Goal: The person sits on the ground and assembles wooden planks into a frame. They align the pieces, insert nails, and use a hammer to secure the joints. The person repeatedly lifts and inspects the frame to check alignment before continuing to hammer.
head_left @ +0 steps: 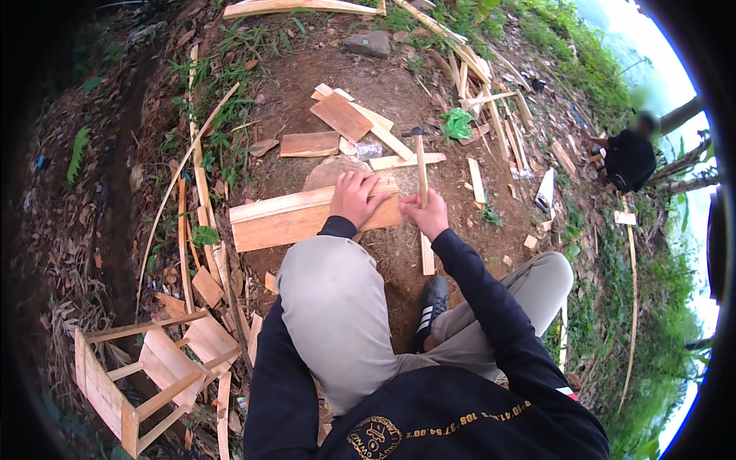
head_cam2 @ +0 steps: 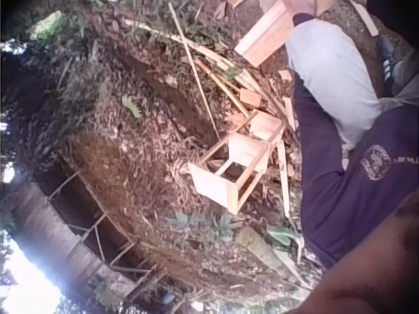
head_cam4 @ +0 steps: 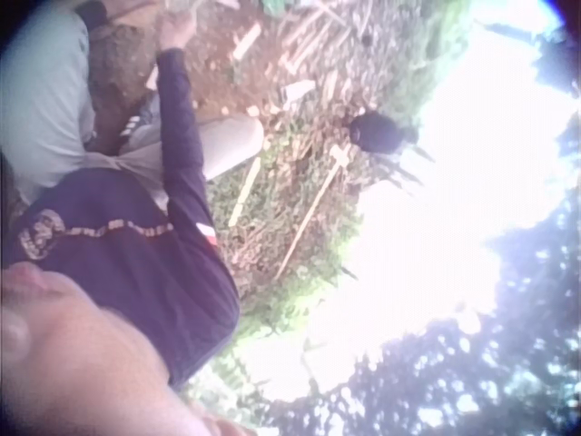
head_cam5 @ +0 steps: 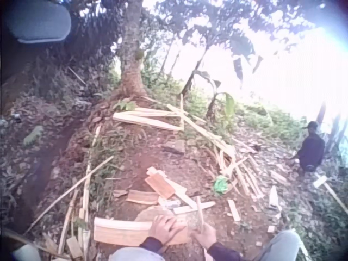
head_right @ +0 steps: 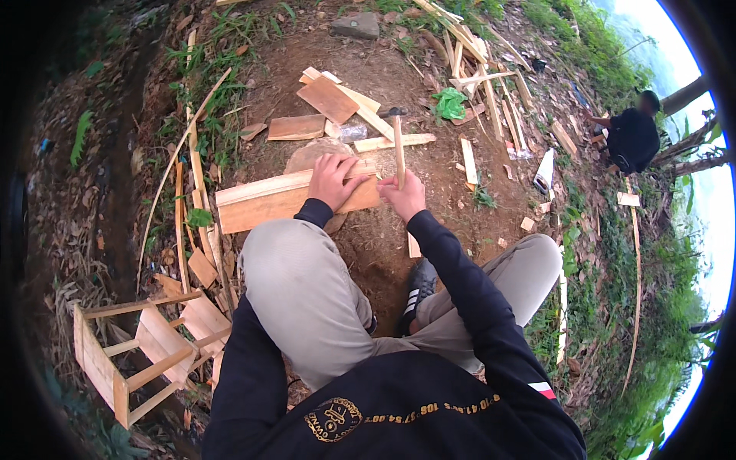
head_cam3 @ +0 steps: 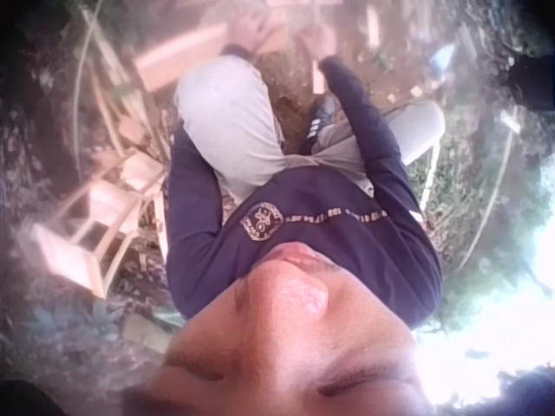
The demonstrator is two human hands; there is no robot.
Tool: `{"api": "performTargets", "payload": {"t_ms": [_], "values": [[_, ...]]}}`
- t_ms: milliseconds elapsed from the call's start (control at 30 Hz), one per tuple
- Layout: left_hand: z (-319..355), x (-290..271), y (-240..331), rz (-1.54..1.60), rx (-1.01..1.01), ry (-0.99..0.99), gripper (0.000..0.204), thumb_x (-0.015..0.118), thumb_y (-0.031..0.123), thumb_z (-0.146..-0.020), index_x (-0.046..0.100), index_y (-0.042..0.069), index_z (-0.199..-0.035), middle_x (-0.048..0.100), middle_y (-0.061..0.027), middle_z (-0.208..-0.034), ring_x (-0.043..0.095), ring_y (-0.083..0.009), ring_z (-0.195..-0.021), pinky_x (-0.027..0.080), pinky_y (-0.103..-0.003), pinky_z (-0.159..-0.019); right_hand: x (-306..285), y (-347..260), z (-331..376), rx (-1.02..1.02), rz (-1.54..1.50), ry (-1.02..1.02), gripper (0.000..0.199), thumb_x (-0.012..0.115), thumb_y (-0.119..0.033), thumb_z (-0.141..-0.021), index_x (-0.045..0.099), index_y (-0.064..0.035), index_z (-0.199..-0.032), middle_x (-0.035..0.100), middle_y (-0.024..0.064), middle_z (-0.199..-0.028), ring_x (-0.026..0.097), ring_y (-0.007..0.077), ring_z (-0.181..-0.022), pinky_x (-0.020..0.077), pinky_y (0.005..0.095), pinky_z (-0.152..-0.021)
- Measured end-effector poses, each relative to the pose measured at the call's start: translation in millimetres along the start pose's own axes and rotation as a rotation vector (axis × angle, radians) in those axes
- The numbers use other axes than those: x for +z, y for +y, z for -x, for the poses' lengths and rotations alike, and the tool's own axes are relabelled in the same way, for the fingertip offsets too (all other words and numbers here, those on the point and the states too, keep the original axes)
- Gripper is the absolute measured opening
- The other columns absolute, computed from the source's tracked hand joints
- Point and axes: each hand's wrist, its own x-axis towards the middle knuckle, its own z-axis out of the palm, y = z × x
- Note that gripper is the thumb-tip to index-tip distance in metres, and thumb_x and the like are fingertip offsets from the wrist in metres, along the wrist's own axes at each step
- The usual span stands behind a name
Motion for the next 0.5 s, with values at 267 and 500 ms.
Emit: {"api": "performTargets", "payload": {"t_ms": [267, 500], "values": [[0.9, -2.6, -3.6, -0.021, 0.029, 0.024, 0.040, 0.069, 0.041, -0.084, 0.068, 0.007, -0.104, 0.062, -0.0079, -0.101, 0.054, -0.0269, -0.096, 0.040, -0.041, -0.089, -12.8, -20.3, 8.0, -0.026, 0.336, 0.096, 0.038, 0.069, -0.038, -0.087, 0.061, -0.0018, -0.078, 0.062, 0.0136, -0.064, 0.063, 0.0289, -0.060, 0.0482, 0.0416, -0.061], [0.2, -3.5, 0.7, -0.013, 0.053, -0.015, 0.032, 0.062, 0.032, -0.090, 0.069, 0.011, -0.114, 0.062, -0.0039, -0.102, 0.054, -0.0242, -0.096, 0.039, -0.040, -0.090, -66.8, -48.8, 49.9, -0.375, 0.611, -0.020, 0.035, 0.050, -0.031, -0.101, 0.050, -0.0018, -0.082, 0.053, 0.0250, -0.063, 0.057, 0.0456, -0.065, 0.0398, 0.0542, -0.058]]}}
